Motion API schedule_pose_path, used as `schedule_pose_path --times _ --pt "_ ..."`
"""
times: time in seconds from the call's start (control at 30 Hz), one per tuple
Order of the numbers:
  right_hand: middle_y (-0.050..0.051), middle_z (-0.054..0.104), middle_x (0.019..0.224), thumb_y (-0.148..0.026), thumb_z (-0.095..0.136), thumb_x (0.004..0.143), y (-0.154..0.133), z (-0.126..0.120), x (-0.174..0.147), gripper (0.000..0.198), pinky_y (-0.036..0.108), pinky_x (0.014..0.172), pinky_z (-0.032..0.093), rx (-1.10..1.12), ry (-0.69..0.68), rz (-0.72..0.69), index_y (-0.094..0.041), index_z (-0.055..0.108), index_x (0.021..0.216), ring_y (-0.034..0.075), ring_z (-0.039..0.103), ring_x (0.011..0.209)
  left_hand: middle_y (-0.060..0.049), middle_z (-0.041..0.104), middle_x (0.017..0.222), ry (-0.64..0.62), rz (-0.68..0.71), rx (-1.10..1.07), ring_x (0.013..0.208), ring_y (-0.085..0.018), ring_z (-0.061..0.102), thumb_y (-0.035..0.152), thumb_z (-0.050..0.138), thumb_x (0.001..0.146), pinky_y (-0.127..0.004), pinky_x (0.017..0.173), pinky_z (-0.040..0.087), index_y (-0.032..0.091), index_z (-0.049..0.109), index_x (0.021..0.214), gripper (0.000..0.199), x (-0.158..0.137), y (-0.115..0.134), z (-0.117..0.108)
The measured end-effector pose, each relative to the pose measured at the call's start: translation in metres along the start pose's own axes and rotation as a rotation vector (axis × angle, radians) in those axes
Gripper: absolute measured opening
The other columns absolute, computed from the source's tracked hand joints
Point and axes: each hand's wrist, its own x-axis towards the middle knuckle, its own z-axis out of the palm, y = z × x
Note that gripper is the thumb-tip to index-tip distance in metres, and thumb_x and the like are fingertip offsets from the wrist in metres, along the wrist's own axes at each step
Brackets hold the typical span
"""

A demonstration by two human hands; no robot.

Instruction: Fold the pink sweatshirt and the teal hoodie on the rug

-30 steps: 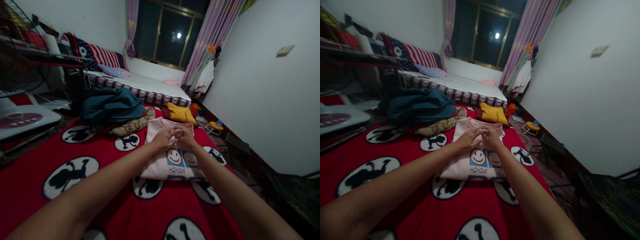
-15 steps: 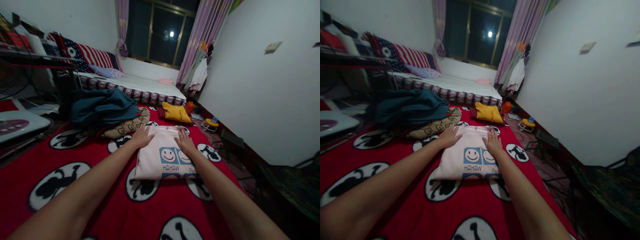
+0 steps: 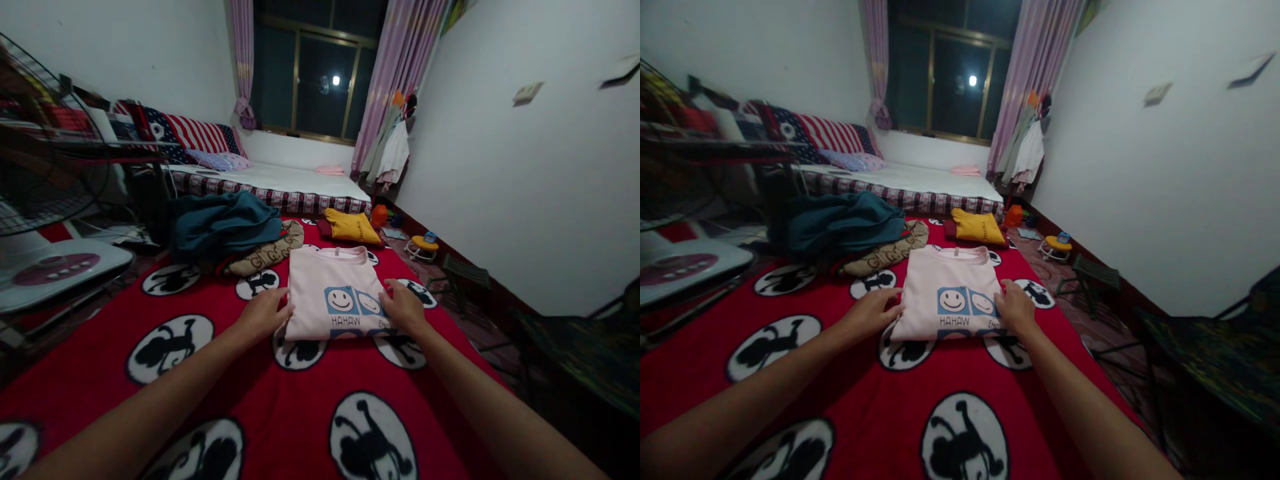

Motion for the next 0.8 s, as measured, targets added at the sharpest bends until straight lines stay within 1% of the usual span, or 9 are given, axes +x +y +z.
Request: schedule_pose_path --times 0.13,0.2,0.3,0.37,0.43,0.53,0.6,0.67,0.8 --pt "0.009 0.070 0.100 -0.034 0.052 0.085 0.013 -0.003 0.012 0.032 0.027 0.071 0.041 0.088 -0.085 0.086 -0.016 0.067 0.105 0.023 0.064 0.093 -0.008 0.069 0.078 -0.053 -0.330 -0.484 0.071 -0.022 0.066 0.035 0.055 0.080 -0.029 0.060 0.049 0.008 0.053 0.123 0.050 0.007 -0.002 -0.003" --pt "0.011 0.070 0.103 -0.033 0.054 0.083 0.021 0.000 0.018 0.034 0.026 0.073 0.042 0.161 -0.063 0.091 -0.013 0.067 0.108 0.022 0.064 0.094 -0.007 0.068 0.075 -0.104 -0.452 -0.707 0.064 -0.019 0.064 0.039 0.061 0.076 -0.024 0.051 0.046 0.007 0.052 0.119 0.055 0.009 -0.003 -0.004" --pt "0.012 0.070 0.104 -0.031 0.055 0.083 0.034 0.009 0.023 0.036 0.025 0.075 0.043 0.271 -0.048 0.075 -0.010 0.065 0.110 0.020 0.065 0.094 -0.005 0.066 0.072 -0.175 -0.513 -0.867 0.054 -0.013 0.057 0.049 0.067 0.067 -0.019 0.044 0.038 0.010 0.059 0.098 0.051 0.006 -0.001 -0.004" --pt "0.012 0.070 0.102 -0.036 0.054 0.084 0.037 0.014 0.020 0.038 0.026 0.074 0.042 0.257 -0.058 0.073 -0.010 0.066 0.108 0.021 0.064 0.093 -0.004 0.064 0.068 -0.199 -0.503 -0.844 0.048 -0.010 0.052 0.057 0.066 0.064 -0.018 0.042 0.033 0.011 0.061 0.085 0.051 0.004 0.002 -0.002" --pt "0.012 0.070 0.099 -0.046 0.054 0.083 0.033 0.014 0.014 0.042 0.028 0.069 0.040 0.172 -0.073 0.091 -0.013 0.067 0.106 0.023 0.064 0.091 -0.003 0.064 0.064 -0.187 -0.428 -0.736 0.047 -0.012 0.052 0.059 0.064 0.062 -0.020 0.042 0.033 0.011 0.063 0.080 0.051 0.003 0.006 0.002" --pt "0.011 0.070 0.089 -0.048 0.052 0.083 0.019 0.006 0.006 0.037 0.028 0.060 0.033 0.066 -0.093 0.080 -0.016 0.070 0.091 0.023 0.063 0.083 -0.003 0.066 0.064 -0.069 -0.332 -0.569 0.057 -0.019 0.061 0.045 0.069 0.059 -0.023 0.048 0.039 0.010 0.067 0.092 0.049 0.006 0.008 0.009" --pt "0.008 0.069 0.079 -0.044 0.050 0.084 0.010 -0.001 0.001 0.033 0.027 0.057 0.029 0.093 -0.064 0.042 -0.017 0.067 0.078 0.020 0.061 0.074 -0.005 0.070 0.072 0.035 -0.291 -0.535 0.067 -0.022 0.065 0.035 0.067 0.059 -0.025 0.054 0.044 0.010 0.066 0.105 0.052 0.011 0.006 0.011" --pt "0.005 0.066 0.073 -0.043 0.048 0.085 0.005 -0.005 -0.004 0.033 0.026 0.055 0.028 0.171 -0.005 0.023 -0.017 0.064 0.072 0.017 0.058 0.067 -0.006 0.072 0.082 0.114 -0.254 -0.530 0.073 -0.023 0.066 0.031 0.063 0.062 -0.027 0.060 0.047 0.011 0.066 0.109 0.050 0.013 -0.001 0.011" --pt "0.005 0.064 0.070 -0.038 0.048 0.083 0.007 0.001 -0.019 0.028 0.025 0.054 0.029 0.205 -0.081 0.041 -0.017 0.062 0.072 0.016 0.056 0.064 -0.008 0.072 0.088 0.096 -0.301 -0.409 0.080 -0.025 0.067 0.032 0.060 0.066 -0.030 0.068 0.049 0.012 0.067 0.104 0.044 0.005 -0.010 0.005"
